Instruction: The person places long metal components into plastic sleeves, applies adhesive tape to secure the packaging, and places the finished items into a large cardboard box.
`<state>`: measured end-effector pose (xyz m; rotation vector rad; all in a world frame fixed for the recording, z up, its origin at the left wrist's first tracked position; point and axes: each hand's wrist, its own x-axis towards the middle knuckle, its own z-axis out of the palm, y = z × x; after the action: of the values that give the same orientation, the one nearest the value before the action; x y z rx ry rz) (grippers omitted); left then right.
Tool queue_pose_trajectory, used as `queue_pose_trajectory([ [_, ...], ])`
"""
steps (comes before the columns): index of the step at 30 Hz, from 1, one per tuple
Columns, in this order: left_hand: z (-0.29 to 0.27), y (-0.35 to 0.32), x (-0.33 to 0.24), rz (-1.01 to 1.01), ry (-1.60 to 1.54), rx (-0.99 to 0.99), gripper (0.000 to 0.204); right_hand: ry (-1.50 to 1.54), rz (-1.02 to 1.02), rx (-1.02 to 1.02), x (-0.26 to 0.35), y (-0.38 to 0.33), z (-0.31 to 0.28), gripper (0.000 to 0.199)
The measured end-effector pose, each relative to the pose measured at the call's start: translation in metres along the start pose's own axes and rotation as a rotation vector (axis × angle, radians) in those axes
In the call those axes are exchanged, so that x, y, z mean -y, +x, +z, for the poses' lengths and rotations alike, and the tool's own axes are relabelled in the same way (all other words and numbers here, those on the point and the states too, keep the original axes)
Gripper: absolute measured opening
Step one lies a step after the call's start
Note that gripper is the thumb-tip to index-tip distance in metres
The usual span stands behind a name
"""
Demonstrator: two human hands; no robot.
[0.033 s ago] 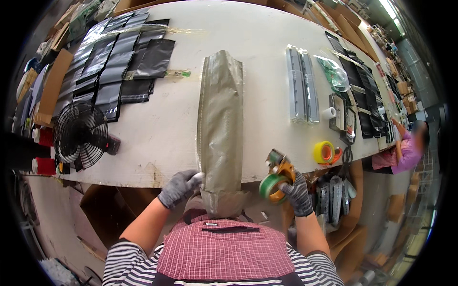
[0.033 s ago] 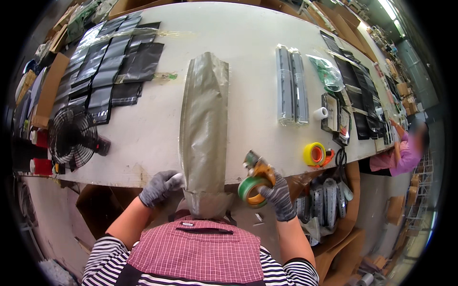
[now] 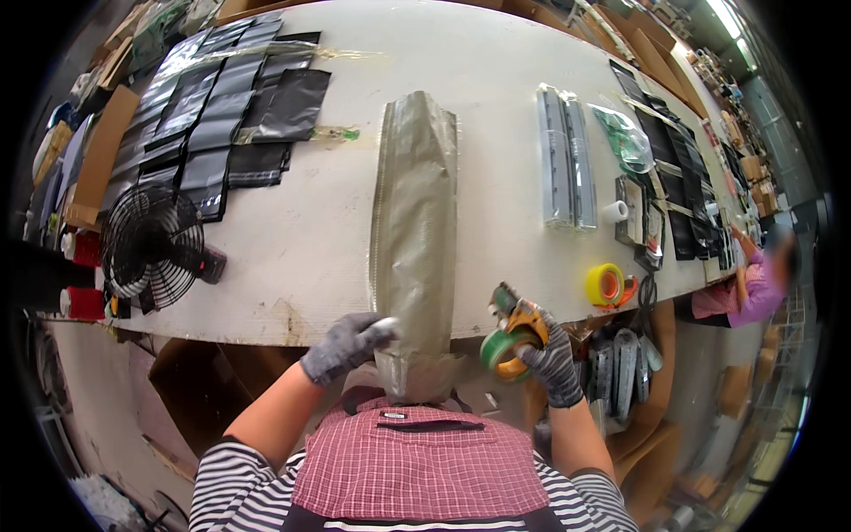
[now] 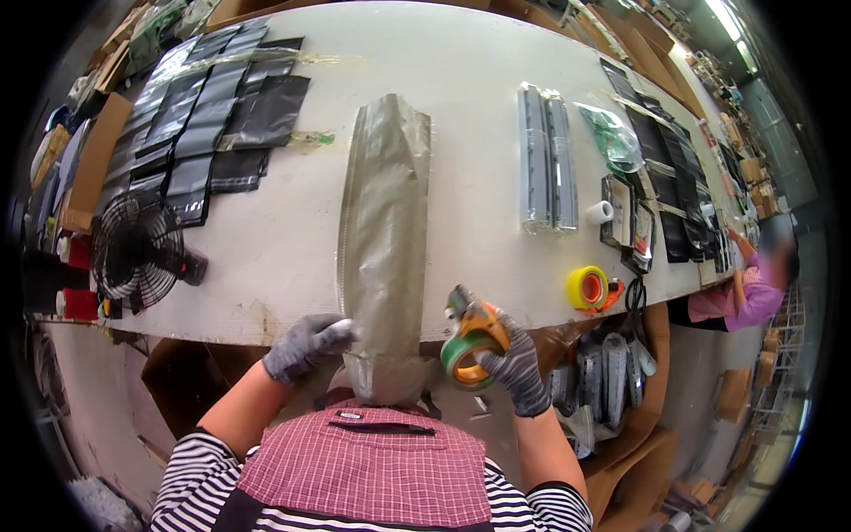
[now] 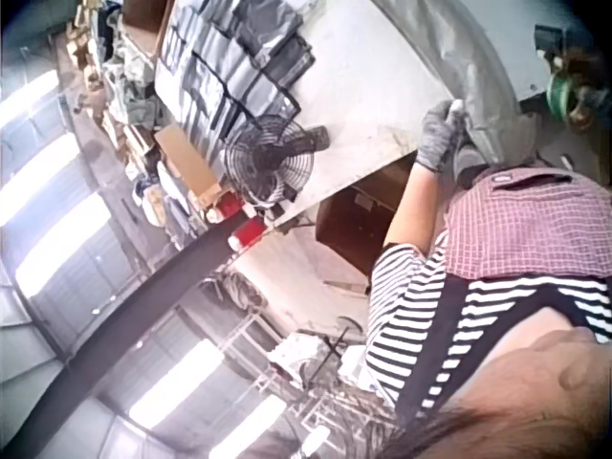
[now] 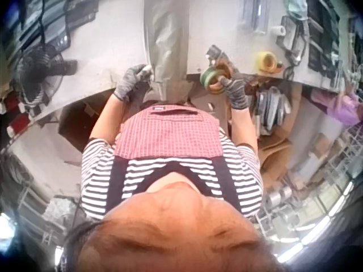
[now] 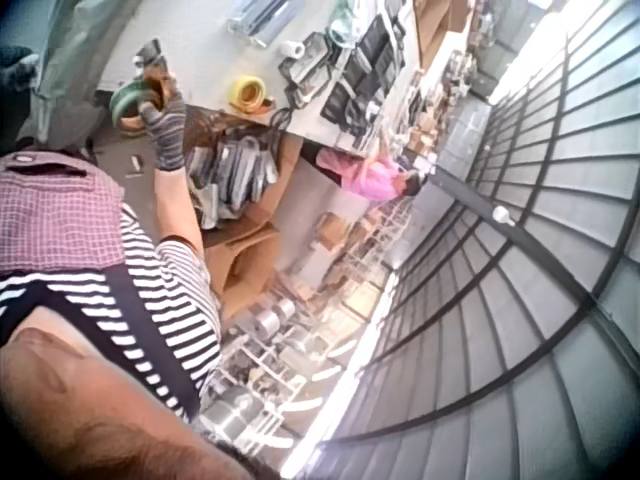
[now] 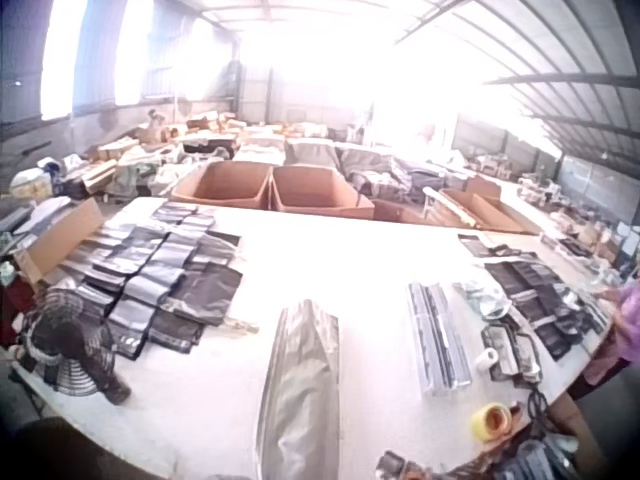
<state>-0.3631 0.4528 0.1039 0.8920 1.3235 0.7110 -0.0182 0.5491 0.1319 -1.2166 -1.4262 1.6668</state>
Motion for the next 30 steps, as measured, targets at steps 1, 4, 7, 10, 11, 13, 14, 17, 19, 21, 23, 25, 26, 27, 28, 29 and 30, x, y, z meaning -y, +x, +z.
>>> queue_pose_trajectory([
  [1,0.012,-0.001,-0.035,-0.022,-0.116,0.106,0.059,-0.181,-0.129,0.024,0.006,-0.004,0.007,0.058],
  [4,0.035,0.005,-0.051,0.057,-0.255,0.296,0.058,-0.772,-0.499,0.129,0.027,-0.01,0.03,0.069],
  [7,0.042,0.003,-0.048,0.063,-0.219,0.333,0.053,-0.744,-0.602,0.253,0.036,-0.02,0.039,0.079],
  [10,0.039,-0.01,-0.042,-0.014,-0.275,0.309,0.044,-0.666,-0.438,0.389,0.033,-0.03,0.029,0.084],
  [11,0.04,-0.018,-0.037,-0.011,-0.21,0.267,0.042,-0.685,-0.441,0.434,0.034,-0.03,0.023,0.086],
  [13,0.036,-0.036,-0.042,0.041,-0.054,0.154,0.032,-0.822,-0.395,0.501,0.043,-0.03,0.013,0.083],
  [14,0.029,-0.041,-0.031,-0.01,-0.107,0.074,0.031,-0.875,-0.395,0.48,0.037,-0.031,0.002,0.08],
  [17,-0.004,-0.051,0.031,-0.071,-0.065,-0.139,0.027,-0.946,-0.291,0.404,-0.002,-0.04,-0.045,0.074],
  [19,-0.009,-0.042,0.071,-0.049,0.158,-0.275,0.028,-1.055,-0.286,0.387,-0.041,-0.036,-0.062,0.071],
  [21,0.005,-0.021,0.111,-0.026,0.324,-0.323,0.035,-1.098,-0.31,0.368,-0.092,-0.024,-0.063,0.068],
  [23,0.017,0.006,0.134,-0.114,0.739,-0.331,0.042,-1.092,-0.337,0.336,-0.157,-0.01,-0.058,0.066],
  [25,0.034,0.018,0.115,-0.219,0.798,-0.198,0.041,-1.204,0.091,0.378,-0.216,0.001,-0.034,0.055],
  [26,0.038,0.019,0.118,-0.229,0.722,-0.164,0.036,-1.158,0.21,0.319,-0.218,0.01,-0.001,0.047],
  [27,0.047,0.028,0.118,-0.202,0.723,-0.098,0.036,-1.062,-0.211,0.195,-0.267,0.012,0.0,0.039],
  [28,0.05,0.031,0.14,-0.226,0.717,-0.077,0.035,-1.039,0.011,0.357,-0.258,0.022,0.029,0.034],
  [29,0.059,0.039,0.167,-0.138,0.628,-0.088,0.036,-1.039,0.019,0.357,-0.273,0.021,0.038,0.033],
  [30,0.065,0.053,0.218,-0.136,0.479,-0.076,0.032,-1.037,0.018,0.371,-0.286,0.021,0.049,0.032],
])
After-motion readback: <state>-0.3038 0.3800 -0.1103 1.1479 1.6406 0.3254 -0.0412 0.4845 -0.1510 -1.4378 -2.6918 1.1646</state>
